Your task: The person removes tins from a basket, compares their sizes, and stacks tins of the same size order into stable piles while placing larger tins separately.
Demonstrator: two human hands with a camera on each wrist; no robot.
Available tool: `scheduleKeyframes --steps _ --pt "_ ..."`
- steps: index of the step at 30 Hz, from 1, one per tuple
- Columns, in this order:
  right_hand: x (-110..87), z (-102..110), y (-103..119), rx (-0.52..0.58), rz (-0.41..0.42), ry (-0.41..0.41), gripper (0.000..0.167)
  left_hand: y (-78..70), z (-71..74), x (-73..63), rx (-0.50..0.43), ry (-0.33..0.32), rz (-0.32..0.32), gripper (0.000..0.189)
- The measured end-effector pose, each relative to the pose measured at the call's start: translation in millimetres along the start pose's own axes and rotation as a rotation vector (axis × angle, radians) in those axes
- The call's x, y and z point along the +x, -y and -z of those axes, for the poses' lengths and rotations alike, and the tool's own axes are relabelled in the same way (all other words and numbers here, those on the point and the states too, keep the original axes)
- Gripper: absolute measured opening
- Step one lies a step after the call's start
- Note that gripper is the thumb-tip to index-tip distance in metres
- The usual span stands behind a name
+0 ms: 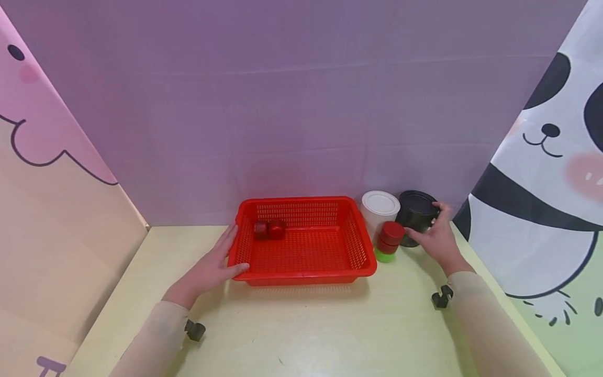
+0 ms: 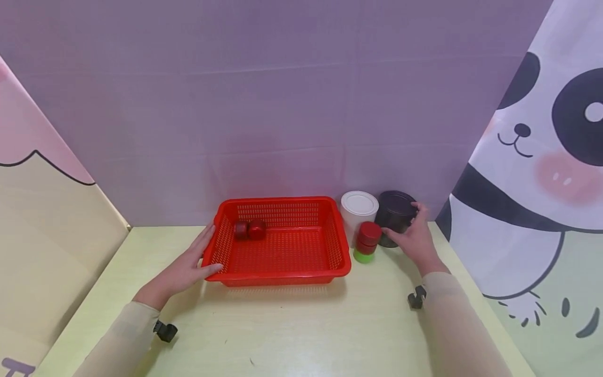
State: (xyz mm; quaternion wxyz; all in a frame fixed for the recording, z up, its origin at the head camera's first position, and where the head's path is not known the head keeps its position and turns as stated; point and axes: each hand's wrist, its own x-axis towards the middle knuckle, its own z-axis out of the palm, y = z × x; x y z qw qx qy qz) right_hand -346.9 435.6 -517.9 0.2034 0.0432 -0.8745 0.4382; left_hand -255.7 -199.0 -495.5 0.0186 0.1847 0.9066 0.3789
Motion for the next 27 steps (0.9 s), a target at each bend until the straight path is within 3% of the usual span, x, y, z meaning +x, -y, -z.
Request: scheduleKeyframes --steps 13,27 --pt "-0.4 7.0 5.0 0.012 -0.028 0.093 0.117 -2.3 0.6 0.9 0.011 0.011 -0.002 0.116" --pt "1.5 8.2 5.9 0.04 -0.009 0.097 0.115 -0.8 -0.3 1.2 0.004 0.003 -0.001 0.115"
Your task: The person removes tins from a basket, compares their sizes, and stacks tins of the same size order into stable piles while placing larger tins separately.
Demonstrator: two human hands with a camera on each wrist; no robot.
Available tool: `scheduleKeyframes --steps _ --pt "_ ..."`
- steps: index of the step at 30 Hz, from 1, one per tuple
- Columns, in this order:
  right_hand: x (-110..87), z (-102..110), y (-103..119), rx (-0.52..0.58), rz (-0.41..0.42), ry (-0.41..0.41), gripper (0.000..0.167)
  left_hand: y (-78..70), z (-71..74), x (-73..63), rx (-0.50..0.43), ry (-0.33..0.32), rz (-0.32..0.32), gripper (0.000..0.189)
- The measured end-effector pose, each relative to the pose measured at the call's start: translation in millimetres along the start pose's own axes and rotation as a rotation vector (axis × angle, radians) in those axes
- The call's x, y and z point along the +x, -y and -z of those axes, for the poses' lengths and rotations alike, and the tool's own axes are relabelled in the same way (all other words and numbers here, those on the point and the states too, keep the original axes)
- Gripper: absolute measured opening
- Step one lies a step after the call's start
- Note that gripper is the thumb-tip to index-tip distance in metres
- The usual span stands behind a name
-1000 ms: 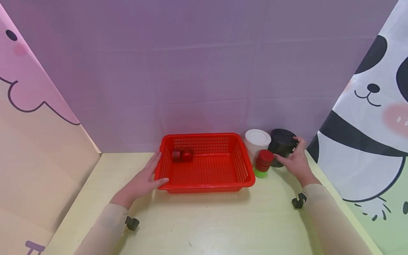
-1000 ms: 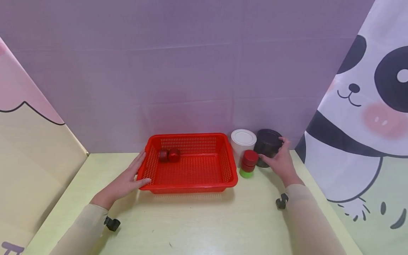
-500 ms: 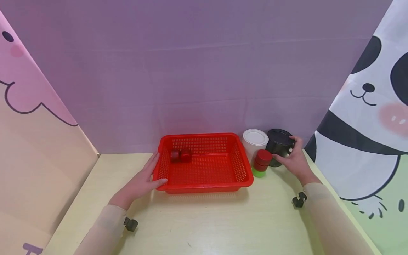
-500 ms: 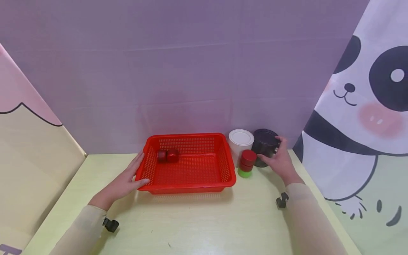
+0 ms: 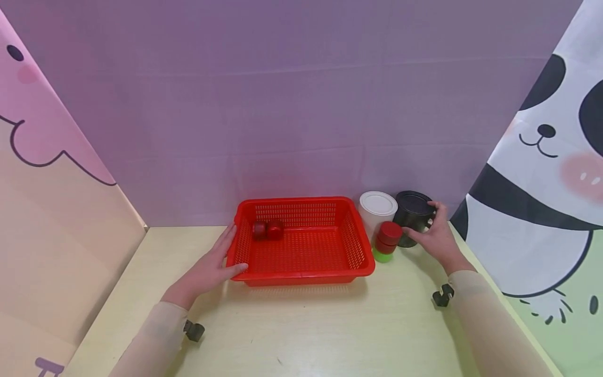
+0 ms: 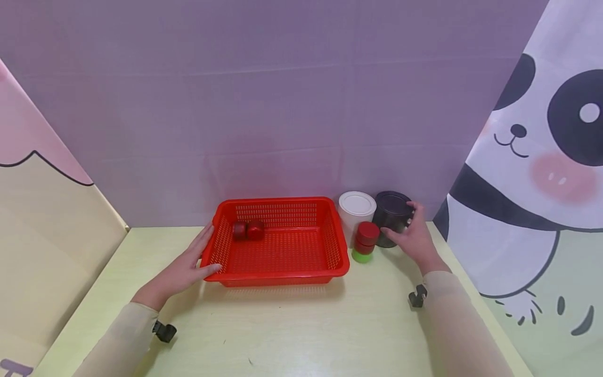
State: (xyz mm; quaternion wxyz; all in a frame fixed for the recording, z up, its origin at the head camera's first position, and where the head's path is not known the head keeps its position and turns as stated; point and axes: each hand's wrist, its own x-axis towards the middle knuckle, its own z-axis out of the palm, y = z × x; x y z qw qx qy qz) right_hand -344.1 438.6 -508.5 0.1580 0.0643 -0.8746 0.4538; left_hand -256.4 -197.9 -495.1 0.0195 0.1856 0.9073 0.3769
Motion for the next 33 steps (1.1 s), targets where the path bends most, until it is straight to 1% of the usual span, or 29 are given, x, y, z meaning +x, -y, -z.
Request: scheduleKeyframes --steps 5,12,18,20,23,27,30,33 --pt "-0.4 1.5 2.9 0.012 -0.019 0.005 0.113 -1.6 0.4 -0.9 0.001 0.001 0.008 0.114" --pt "-2.2 6.2 7.2 0.058 -0.007 -0.011 0.109 -1.0 0.3 -1.3 0.002 0.001 0.009 0.115" --pt "-5.8 12.2 17.7 0.023 0.013 -0.058 0.096 -0.7 -0.1 -0.9 -0.019 0.001 -0.006 0.116" --pt "-5.9 13.7 23.1 -0.005 0.034 -0.086 0.091 -0.5 0.0 -0.9 -0.019 0.002 -0.002 0.116" --pt "-4.6 15.2 32.4 -0.032 0.082 -0.151 0.083 -1.0 0.4 -0.9 -0.017 0.005 0.0 0.116" --pt "0.3 14.4 50.1 -0.064 0.172 -0.229 0.069 -1.9 0.4 -0.6 -0.02 0.006 -0.002 0.115" --pt "4.0 11.1 68.1 -0.072 0.236 -0.253 0.061 -2.2 0.0 -0.5 -0.019 0.004 0.001 0.115" --pt "7.3 4.4 86.7 -0.061 0.291 -0.251 0.057 -2.1 -0.1 -0.4 -0.014 0.001 -0.001 0.114"
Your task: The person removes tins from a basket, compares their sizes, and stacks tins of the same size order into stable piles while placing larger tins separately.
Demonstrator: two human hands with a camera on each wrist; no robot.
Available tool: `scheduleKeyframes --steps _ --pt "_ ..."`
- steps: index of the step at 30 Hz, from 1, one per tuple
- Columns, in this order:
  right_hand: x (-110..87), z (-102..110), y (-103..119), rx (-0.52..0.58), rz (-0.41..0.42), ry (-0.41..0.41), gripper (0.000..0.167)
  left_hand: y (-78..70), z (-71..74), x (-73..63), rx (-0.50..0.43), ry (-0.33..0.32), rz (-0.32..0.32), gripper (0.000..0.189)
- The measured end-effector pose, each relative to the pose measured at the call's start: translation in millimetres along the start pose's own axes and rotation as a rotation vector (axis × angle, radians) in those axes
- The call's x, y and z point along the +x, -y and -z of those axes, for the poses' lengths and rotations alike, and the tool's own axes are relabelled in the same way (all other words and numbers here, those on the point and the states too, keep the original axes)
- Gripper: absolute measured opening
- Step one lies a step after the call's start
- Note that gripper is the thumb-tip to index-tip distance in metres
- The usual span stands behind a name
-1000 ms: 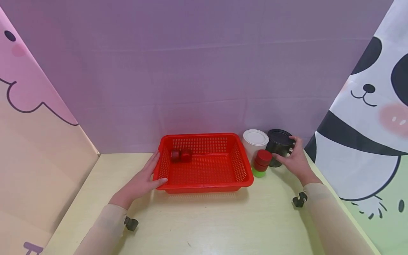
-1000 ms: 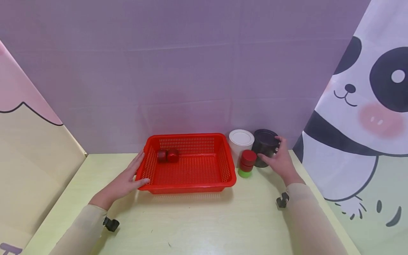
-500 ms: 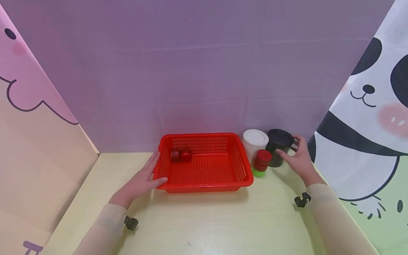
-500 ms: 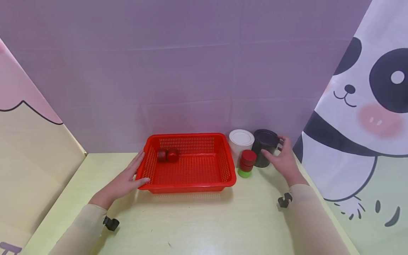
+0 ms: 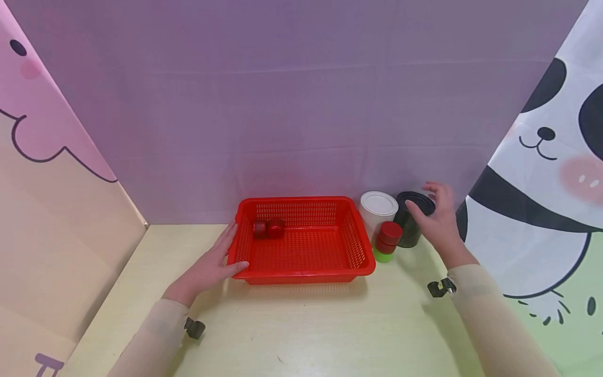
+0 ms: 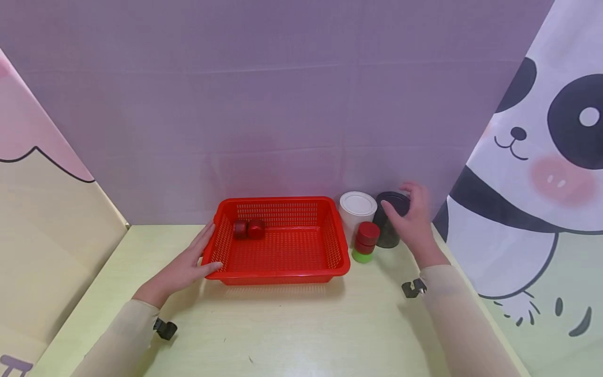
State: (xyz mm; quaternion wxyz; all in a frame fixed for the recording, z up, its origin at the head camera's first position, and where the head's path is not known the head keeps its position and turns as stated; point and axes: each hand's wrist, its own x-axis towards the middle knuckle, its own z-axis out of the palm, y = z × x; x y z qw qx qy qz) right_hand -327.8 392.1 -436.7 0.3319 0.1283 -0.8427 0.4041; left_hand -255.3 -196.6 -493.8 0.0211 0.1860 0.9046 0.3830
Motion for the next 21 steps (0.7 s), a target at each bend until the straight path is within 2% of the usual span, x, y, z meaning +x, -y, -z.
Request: scheduleKeyframes --steps 3,6,11,16,21 --pt "5.9 -9.2 18.1 0.018 0.045 0.029 0.055 -0.5 0.2 0.4 0.0 -0.001 -0.005 0.115" --pt "9.7 -20.0 35.8 0.021 0.062 0.095 0.055 -0.8 0.5 0.0 -0.002 0.003 0.0 0.115" --pt "16.5 -39.6 63.0 0.082 0.015 0.228 0.063 -1.1 0.6 -0.1 -0.009 0.006 0.013 0.117" --pt "23.1 -59.1 88.8 0.127 -0.017 0.317 0.073 0.2 0.3 0.4 -0.005 0.004 0.015 0.118" --pt "28.7 -76.0 106.4 0.134 -0.036 0.402 0.074 0.2 0.4 0.5 -0.006 0.006 0.015 0.117"
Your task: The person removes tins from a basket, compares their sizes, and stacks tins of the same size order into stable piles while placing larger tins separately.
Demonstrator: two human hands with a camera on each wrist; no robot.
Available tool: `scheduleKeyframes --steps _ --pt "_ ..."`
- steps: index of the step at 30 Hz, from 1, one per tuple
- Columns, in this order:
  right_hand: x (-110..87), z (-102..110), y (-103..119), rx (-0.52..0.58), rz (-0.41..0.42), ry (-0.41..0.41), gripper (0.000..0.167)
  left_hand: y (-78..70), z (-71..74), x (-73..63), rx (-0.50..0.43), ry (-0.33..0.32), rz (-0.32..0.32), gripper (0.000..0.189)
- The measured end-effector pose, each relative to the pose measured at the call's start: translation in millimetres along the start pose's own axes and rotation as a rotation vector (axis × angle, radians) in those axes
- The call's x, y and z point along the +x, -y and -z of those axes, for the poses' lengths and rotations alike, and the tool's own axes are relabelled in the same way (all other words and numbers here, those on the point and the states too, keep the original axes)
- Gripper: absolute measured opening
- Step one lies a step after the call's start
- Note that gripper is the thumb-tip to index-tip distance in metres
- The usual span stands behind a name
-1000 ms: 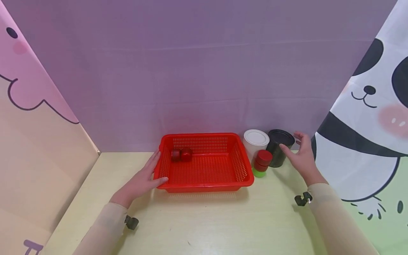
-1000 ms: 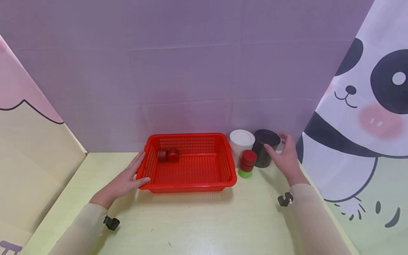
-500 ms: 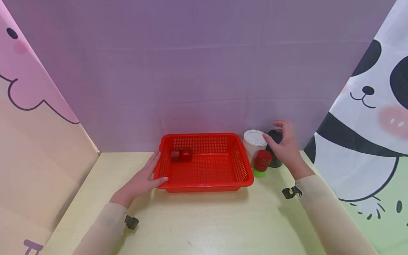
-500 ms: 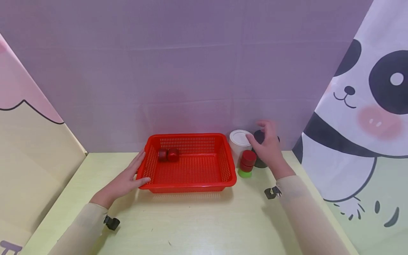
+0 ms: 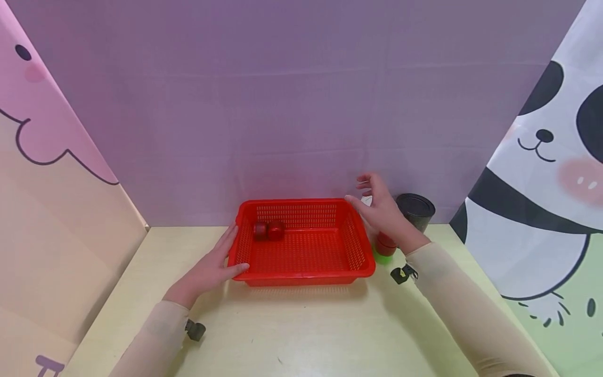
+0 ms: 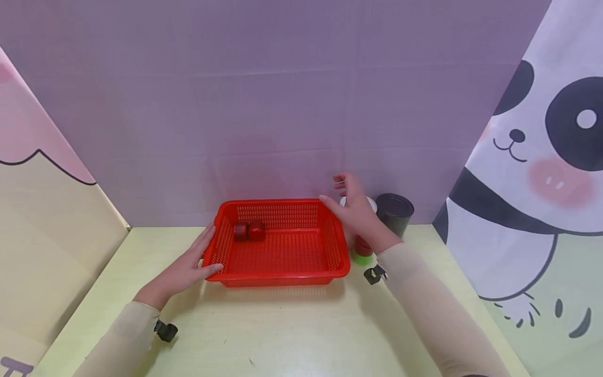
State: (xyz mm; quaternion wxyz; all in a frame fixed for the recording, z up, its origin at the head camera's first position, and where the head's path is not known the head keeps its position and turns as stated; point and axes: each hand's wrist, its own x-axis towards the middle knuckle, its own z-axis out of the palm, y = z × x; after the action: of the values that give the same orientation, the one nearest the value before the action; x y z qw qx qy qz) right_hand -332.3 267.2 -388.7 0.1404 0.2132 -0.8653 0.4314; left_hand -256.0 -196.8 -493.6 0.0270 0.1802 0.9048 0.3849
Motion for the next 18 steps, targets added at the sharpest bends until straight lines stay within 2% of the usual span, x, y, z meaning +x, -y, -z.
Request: scheduleKeyframes --steps 7,11,18 --pt "11.1 -17.4 9.9 0.063 -0.072 0.123 0.073 1.4 -1.0 -0.2 -0.005 -0.001 -0.001 0.116" --pt "16.7 -24.5 16.1 0.076 -0.077 0.162 0.073 1.5 -1.7 -0.5 -0.007 -0.002 -0.003 0.116" --pt "29.6 -41.1 24.5 0.036 -0.066 0.214 0.068 -1.7 -0.5 -1.6 -0.003 -0.005 -0.013 0.117"
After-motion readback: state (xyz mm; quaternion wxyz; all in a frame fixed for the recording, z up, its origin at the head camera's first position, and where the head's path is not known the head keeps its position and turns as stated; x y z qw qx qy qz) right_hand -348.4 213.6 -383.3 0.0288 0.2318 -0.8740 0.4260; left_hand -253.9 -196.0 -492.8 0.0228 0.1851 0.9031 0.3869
